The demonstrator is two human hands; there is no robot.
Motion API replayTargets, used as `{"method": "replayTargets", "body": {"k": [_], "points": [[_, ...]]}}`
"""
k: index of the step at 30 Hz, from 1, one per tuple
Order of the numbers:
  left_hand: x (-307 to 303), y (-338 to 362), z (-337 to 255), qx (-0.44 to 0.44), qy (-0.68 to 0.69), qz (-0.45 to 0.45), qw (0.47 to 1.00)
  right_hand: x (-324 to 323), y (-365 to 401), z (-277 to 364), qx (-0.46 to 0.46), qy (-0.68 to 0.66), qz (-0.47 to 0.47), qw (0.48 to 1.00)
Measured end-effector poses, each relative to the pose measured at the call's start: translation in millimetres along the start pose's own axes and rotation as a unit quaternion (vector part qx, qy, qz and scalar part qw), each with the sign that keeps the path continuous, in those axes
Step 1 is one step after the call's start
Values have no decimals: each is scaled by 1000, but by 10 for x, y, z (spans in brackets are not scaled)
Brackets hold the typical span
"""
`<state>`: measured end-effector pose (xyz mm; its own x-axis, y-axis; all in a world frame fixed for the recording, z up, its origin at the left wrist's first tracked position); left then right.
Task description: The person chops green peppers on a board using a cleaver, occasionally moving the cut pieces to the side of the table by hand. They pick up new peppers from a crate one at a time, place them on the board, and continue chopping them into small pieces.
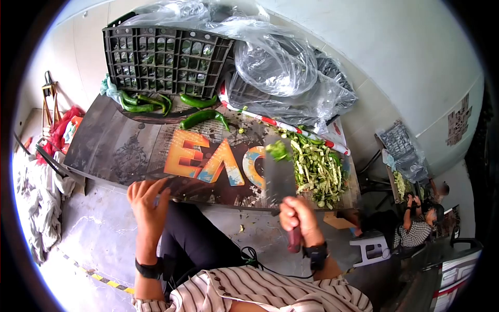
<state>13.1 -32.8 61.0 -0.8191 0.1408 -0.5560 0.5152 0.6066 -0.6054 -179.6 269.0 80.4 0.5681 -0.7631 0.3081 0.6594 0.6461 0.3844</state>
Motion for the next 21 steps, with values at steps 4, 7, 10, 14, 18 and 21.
{"method": "replayTargets", "body": {"k": [4,7,10,14,18,21], "points": [[-122,-6,38,-17,-16,-16,1000,-46,55,1010,-120,51,-161,978],[-140,-34,-9,-9,-14,-13,1000,95,-148,2067,-355,187,-74,913],[-129,-18,-77,-8,1,-12,1000,-252,-548,2645,-370,208,-173,889],[-163,51,28,-36,-7,-27,999,-569,-437,2318,-348,162,-222,896],[-161,-14,139,-30,-8,10,999,-608,-317,1693,-332,89,-223,912],[-174,-168,113,35,-26,4,999,-502,-200,1255,-303,77,-237,920]]}}
Point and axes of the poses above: each hand's wrist, its own y-axis away from the middle knuckle, its own x-axis out of the palm, z = x × y, the point moved 3 cm from there along -y, towards the middle knuckle, and after that the axes turned 4 degrees about -z, right-handed, at the moved point
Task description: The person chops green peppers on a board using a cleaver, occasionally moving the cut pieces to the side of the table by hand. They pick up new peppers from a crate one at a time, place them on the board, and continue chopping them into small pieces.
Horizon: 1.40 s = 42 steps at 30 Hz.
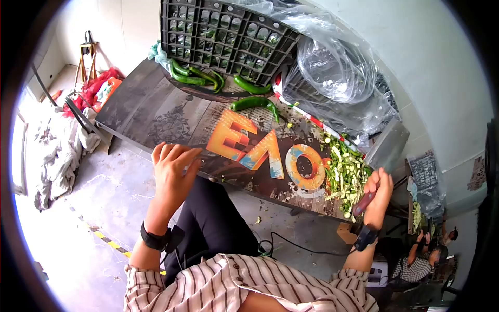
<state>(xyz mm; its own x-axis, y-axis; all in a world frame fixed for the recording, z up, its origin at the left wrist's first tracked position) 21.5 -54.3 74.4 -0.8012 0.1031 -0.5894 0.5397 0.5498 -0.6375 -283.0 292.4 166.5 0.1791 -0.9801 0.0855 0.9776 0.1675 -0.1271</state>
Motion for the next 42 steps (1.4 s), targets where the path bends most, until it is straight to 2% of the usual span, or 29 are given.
{"method": "replayTargets", "body": {"k": [4,11,27,29,31,36,40,42], "points": [[9,-201,66,28,-28,5,999,88,407,-266,50,33,0,998],[143,-691,403,70,-98,25,992,119,729,-752,150,-36,38,987],[870,-1860,1410,36,-256,75,963,209,949,-654,162,-4,0,987],[929,-1932,1489,42,-281,94,954,197,955,-657,168,-6,8,986],[985,-1959,1557,20,-308,160,938,217,967,-627,170,-5,2,985],[890,-1923,1577,100,-300,140,938,233,978,-632,173,1,14,985],[714,-1833,1529,76,-231,113,963,253,942,-708,192,-26,25,981],[619,-1774,1421,115,-167,31,979,264,948,-724,203,-28,33,978]]}}
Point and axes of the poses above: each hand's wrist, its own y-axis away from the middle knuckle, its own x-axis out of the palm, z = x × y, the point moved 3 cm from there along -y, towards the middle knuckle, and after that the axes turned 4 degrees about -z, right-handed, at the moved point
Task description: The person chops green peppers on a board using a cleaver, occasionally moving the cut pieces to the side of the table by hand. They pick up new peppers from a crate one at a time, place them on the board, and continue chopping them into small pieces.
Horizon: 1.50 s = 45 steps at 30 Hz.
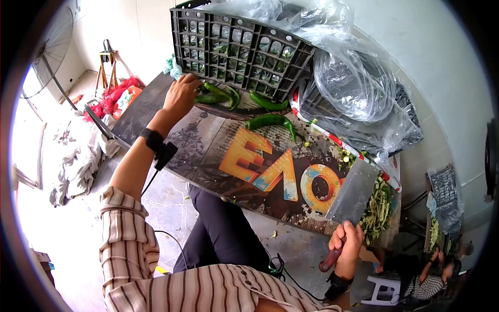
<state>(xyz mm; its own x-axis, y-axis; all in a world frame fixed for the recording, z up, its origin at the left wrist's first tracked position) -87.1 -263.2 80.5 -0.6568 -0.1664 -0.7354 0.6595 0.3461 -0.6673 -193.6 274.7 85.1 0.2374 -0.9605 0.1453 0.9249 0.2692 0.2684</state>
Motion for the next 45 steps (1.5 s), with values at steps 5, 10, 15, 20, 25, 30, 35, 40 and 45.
{"method": "replayTargets", "body": {"k": [5,10,15,20,25,30,35,40,45], "points": [[-560,178,-545,-82,191,-70,976,15,36,-4,-11,1,27,1000],[-798,810,-1089,-166,366,-70,913,48,53,-65,-5,-4,30,1000],[-716,1334,-1332,-215,433,-7,875,161,96,-86,15,16,74,997],[-776,1443,-1280,-172,287,18,942,246,144,-128,9,46,104,994],[-751,1489,-1266,-102,143,-10,984,354,175,-192,16,70,125,990],[-722,1406,-1416,-73,107,8,991,406,185,-221,27,84,132,987],[-579,1352,-1403,-50,76,29,995,449,212,-223,32,105,151,982],[-566,1319,-1576,18,160,-24,987,434,195,-263,39,111,147,982],[-506,1393,-1698,8,187,-13,982,510,179,-226,40,111,155,981]]}}
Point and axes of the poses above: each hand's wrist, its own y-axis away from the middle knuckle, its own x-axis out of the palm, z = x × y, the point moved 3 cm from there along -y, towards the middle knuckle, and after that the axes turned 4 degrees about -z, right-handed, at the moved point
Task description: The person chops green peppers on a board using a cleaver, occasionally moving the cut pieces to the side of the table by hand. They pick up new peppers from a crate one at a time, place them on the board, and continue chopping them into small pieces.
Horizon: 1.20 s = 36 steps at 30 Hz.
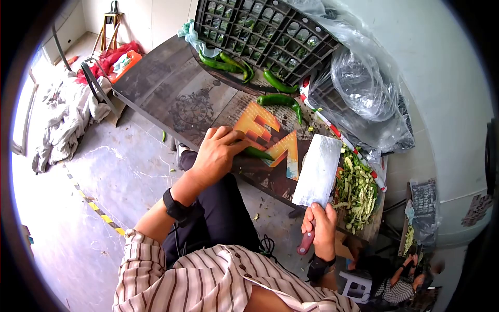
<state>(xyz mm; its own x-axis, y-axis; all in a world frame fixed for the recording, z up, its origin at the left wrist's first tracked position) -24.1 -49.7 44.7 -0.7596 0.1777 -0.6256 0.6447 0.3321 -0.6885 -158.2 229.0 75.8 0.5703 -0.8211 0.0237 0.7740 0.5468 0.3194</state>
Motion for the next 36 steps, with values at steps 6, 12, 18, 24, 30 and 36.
{"method": "replayTargets", "body": {"k": [6,12,18,24,30,36], "points": [[-12,130,-24,7,5,-57,998,71,-70,16,-24,42,43,998],[-27,187,-67,-26,25,-81,996,213,-138,53,-69,97,86,989],[-51,210,-98,-42,14,-58,997,361,-176,182,-94,157,117,976],[24,142,-150,-69,48,-10,996,454,-200,290,-132,189,135,964],[76,86,-263,-73,76,29,994,457,-274,361,-158,226,135,952],[141,114,-267,-67,39,20,997,553,-588,598,-246,363,136,888]]}}
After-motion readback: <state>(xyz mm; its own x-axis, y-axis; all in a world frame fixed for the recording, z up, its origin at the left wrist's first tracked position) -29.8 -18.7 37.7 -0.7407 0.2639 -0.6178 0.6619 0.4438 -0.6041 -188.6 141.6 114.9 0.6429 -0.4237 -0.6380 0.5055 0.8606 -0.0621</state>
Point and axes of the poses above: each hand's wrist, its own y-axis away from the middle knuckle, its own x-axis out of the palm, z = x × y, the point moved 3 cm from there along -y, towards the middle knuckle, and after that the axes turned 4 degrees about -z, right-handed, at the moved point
